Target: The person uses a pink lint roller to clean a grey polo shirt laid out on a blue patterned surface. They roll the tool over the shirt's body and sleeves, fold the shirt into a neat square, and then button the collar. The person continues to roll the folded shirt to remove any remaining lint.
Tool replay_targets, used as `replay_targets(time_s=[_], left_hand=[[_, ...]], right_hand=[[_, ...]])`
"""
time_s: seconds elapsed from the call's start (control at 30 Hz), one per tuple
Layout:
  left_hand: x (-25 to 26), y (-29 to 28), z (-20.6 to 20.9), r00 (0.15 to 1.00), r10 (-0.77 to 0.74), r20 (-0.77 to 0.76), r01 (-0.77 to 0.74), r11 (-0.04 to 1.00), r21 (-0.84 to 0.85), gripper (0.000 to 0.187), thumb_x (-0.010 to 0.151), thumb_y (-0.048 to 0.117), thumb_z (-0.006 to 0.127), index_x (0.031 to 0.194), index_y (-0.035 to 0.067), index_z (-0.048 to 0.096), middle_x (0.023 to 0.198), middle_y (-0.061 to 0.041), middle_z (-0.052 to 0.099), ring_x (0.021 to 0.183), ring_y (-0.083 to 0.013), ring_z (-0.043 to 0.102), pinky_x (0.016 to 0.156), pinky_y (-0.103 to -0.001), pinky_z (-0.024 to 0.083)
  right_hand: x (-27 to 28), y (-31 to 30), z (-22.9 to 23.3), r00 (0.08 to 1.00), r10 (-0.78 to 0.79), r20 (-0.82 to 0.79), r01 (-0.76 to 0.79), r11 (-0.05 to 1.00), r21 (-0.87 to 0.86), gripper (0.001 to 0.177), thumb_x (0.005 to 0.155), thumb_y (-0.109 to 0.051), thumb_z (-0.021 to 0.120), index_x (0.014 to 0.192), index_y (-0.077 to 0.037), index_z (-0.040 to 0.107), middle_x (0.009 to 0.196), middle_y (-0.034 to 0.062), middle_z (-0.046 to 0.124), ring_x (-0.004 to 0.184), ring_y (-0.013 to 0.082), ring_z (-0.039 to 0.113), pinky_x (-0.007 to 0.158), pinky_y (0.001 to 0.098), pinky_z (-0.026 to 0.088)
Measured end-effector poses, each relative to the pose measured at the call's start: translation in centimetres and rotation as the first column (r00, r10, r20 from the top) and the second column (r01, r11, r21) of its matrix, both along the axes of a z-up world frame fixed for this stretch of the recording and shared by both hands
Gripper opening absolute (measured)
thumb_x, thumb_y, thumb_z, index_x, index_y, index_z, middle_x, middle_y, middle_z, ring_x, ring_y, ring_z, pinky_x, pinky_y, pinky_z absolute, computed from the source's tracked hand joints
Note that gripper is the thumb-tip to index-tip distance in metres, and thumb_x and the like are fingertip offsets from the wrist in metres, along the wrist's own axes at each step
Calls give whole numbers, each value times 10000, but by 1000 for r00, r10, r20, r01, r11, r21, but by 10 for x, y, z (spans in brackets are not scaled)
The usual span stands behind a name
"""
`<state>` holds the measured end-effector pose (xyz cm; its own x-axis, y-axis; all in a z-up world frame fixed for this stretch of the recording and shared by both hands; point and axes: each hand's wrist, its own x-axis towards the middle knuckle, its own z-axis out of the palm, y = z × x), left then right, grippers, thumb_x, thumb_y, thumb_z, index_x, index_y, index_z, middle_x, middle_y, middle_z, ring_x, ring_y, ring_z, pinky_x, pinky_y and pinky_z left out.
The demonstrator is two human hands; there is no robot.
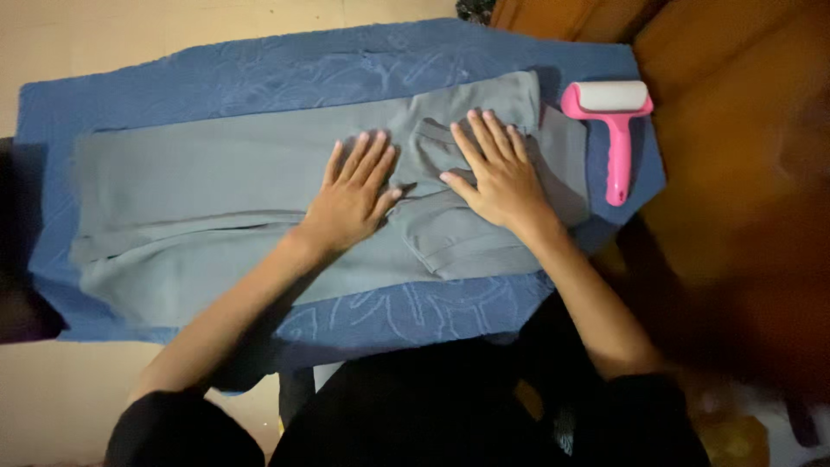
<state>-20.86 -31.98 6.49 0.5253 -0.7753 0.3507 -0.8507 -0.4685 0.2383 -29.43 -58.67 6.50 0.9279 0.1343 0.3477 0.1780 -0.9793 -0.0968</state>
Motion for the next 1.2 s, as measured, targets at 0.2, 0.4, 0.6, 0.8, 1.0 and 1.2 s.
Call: replay_targets(time_s=[0.2,0.4,0.6,0.8,1.0,1.2], left_hand=[[-43,84,33,989,106,99,-108,994,19,618,1054,311,555,1605,74,403,1691,-145,314,1584,-320,212,1258,-608,62],[-58,218,-4,685,723,-84,-724,664,-190,480,1099,183,641,1534,35,502,1625,-191,481,1558,-399,385,1283,-586,208],[-96,317,-104,241,743,-625,-967,125,-224,542,1098,390,663,1267,-117,571,1083,-198,636,1007,-300,638,916,-437,515],[-93,304,-121,265,15,-964,-963,-36,-266,325,1032,355,643,1014,38,571,814,-47,640,695,-136,600,654,-334,475],[-86,311,-91,314,-390,-866,-942,-13,-336,229,989,288,688,1003,67,628,850,-8,608,831,-131,606,872,-326,514],[-69,288,-96,246,82,-966,-961,150,-232,318,953,325,713,1024,29,624,880,11,642,790,-102,583,734,-302,478]], right_hand=[[-13,19,11,985,-66,160,87,988,-127,619,1105,-444,598,1587,-81,459,1688,170,391,1591,334,331,1300,564,229],[-47,94,31,991,114,75,-120,990,76,722,1025,-455,606,1567,-8,436,1648,232,328,1546,406,256,1240,604,213],[-29,166,35,932,363,2,-363,930,49,741,984,-450,587,1522,37,439,1618,236,332,1500,410,263,1199,612,207],[42,204,14,777,629,20,-620,769,-155,552,936,-66,581,1485,-125,585,1619,169,407,1516,343,340,1247,553,256],[67,216,3,840,524,143,-518,852,-76,241,1028,-103,607,1268,-80,605,1639,156,452,1570,303,378,1322,530,263],[58,242,-6,867,494,58,-493,869,-31,587,1023,-419,598,1526,-126,522,1603,171,422,1512,362,341,1218,596,251]])
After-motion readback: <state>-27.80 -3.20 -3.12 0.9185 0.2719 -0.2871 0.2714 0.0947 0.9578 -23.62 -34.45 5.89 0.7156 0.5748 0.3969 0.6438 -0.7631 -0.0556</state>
